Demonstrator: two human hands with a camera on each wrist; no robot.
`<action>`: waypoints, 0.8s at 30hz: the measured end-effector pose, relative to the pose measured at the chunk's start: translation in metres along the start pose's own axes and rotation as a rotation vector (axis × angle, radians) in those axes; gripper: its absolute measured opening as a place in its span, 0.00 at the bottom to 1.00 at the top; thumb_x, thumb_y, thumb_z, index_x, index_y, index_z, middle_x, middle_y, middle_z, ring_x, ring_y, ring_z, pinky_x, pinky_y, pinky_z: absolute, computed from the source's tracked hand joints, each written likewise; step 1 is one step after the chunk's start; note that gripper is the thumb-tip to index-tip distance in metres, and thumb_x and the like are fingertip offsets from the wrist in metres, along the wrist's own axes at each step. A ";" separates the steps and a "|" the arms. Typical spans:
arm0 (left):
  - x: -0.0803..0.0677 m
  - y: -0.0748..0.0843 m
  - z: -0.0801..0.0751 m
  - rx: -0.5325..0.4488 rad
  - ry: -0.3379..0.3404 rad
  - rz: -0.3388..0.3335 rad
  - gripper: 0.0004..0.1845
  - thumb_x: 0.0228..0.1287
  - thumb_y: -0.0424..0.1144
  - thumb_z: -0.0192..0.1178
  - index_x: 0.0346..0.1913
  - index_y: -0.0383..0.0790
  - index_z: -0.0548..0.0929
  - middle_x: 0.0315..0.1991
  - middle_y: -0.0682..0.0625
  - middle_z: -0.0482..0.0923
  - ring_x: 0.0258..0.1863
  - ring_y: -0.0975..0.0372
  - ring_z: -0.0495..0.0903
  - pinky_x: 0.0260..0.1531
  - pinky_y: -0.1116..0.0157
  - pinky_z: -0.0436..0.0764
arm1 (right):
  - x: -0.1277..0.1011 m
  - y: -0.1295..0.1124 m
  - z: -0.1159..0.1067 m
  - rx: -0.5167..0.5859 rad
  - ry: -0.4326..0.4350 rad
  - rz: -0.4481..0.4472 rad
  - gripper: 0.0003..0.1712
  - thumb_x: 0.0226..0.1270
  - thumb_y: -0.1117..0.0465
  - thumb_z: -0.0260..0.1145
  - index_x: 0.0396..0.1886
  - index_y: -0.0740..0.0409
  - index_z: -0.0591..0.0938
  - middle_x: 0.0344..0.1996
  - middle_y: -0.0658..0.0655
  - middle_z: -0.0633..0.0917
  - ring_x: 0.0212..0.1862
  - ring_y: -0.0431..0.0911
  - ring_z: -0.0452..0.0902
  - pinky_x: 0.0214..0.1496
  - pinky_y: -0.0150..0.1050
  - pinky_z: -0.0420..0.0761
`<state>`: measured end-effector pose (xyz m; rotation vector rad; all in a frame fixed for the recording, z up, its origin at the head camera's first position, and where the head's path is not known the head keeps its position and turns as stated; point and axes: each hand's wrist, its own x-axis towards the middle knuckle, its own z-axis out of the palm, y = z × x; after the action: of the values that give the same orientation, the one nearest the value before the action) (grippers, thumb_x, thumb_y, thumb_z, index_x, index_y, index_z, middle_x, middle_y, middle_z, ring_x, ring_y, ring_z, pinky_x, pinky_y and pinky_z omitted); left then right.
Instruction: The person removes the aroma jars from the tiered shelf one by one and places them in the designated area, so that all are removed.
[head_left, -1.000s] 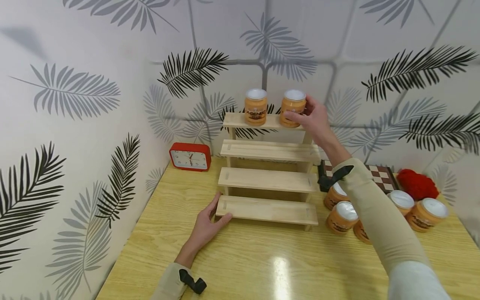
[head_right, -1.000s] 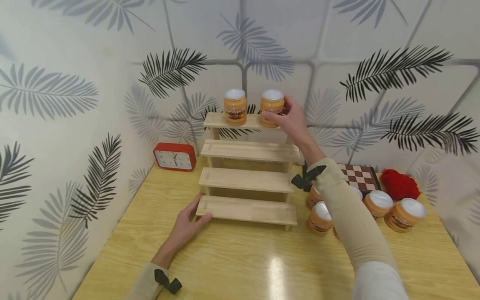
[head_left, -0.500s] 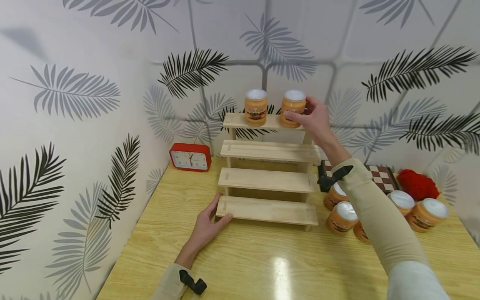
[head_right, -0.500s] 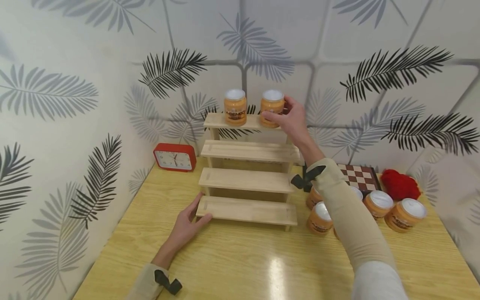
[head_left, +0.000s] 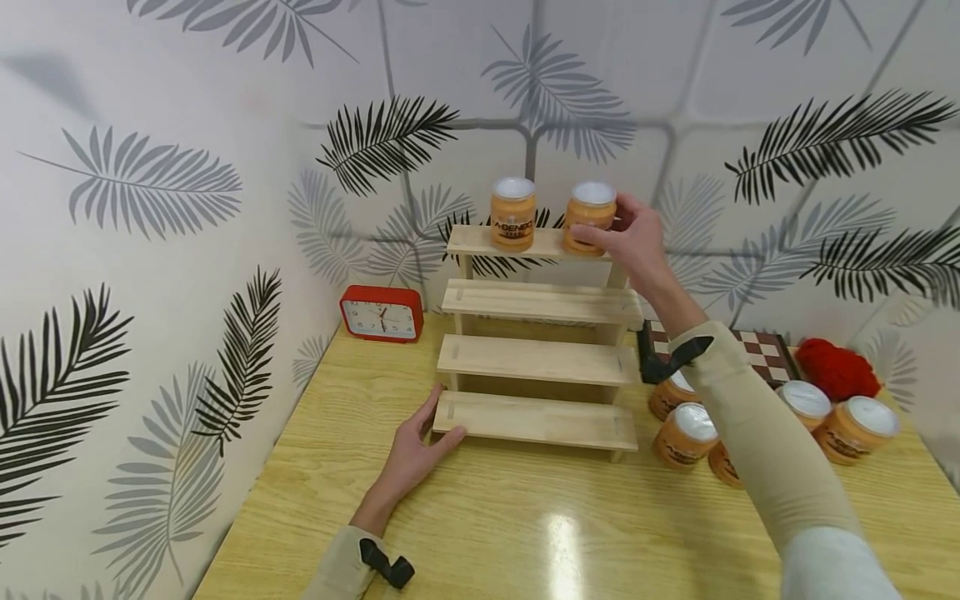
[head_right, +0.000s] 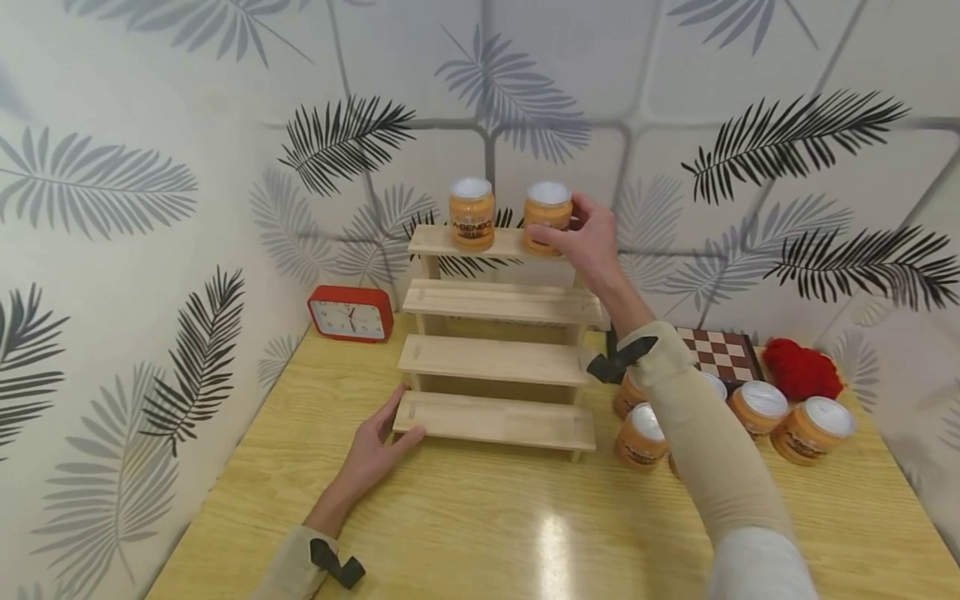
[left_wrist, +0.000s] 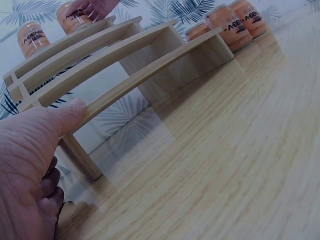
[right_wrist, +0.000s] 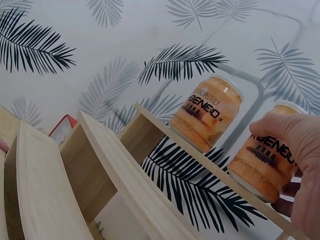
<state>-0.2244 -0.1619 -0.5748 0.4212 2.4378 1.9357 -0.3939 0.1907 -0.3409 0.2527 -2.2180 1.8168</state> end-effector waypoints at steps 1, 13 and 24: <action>0.000 0.000 0.000 0.002 0.000 -0.002 0.47 0.72 0.41 0.69 0.84 0.39 0.53 0.84 0.46 0.51 0.81 0.58 0.54 0.78 0.53 0.57 | -0.001 0.000 -0.001 -0.001 0.001 0.005 0.39 0.56 0.56 0.85 0.67 0.59 0.80 0.54 0.55 0.85 0.52 0.44 0.80 0.48 0.29 0.82; 0.001 -0.001 0.000 0.009 0.010 -0.009 0.47 0.72 0.41 0.69 0.84 0.39 0.54 0.83 0.45 0.53 0.81 0.58 0.55 0.77 0.52 0.58 | -0.017 -0.007 -0.015 0.043 0.037 -0.019 0.37 0.54 0.60 0.85 0.65 0.59 0.82 0.50 0.51 0.85 0.49 0.43 0.80 0.46 0.28 0.82; -0.001 0.001 0.000 0.010 0.000 -0.017 0.47 0.72 0.41 0.69 0.84 0.38 0.53 0.83 0.45 0.53 0.81 0.57 0.54 0.77 0.55 0.58 | -0.042 -0.011 -0.033 0.104 0.048 -0.071 0.33 0.55 0.65 0.84 0.62 0.59 0.83 0.49 0.50 0.86 0.49 0.43 0.81 0.46 0.28 0.82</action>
<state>-0.2235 -0.1615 -0.5736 0.3997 2.4438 1.9181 -0.3479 0.2197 -0.3370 0.3008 -2.0598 1.8825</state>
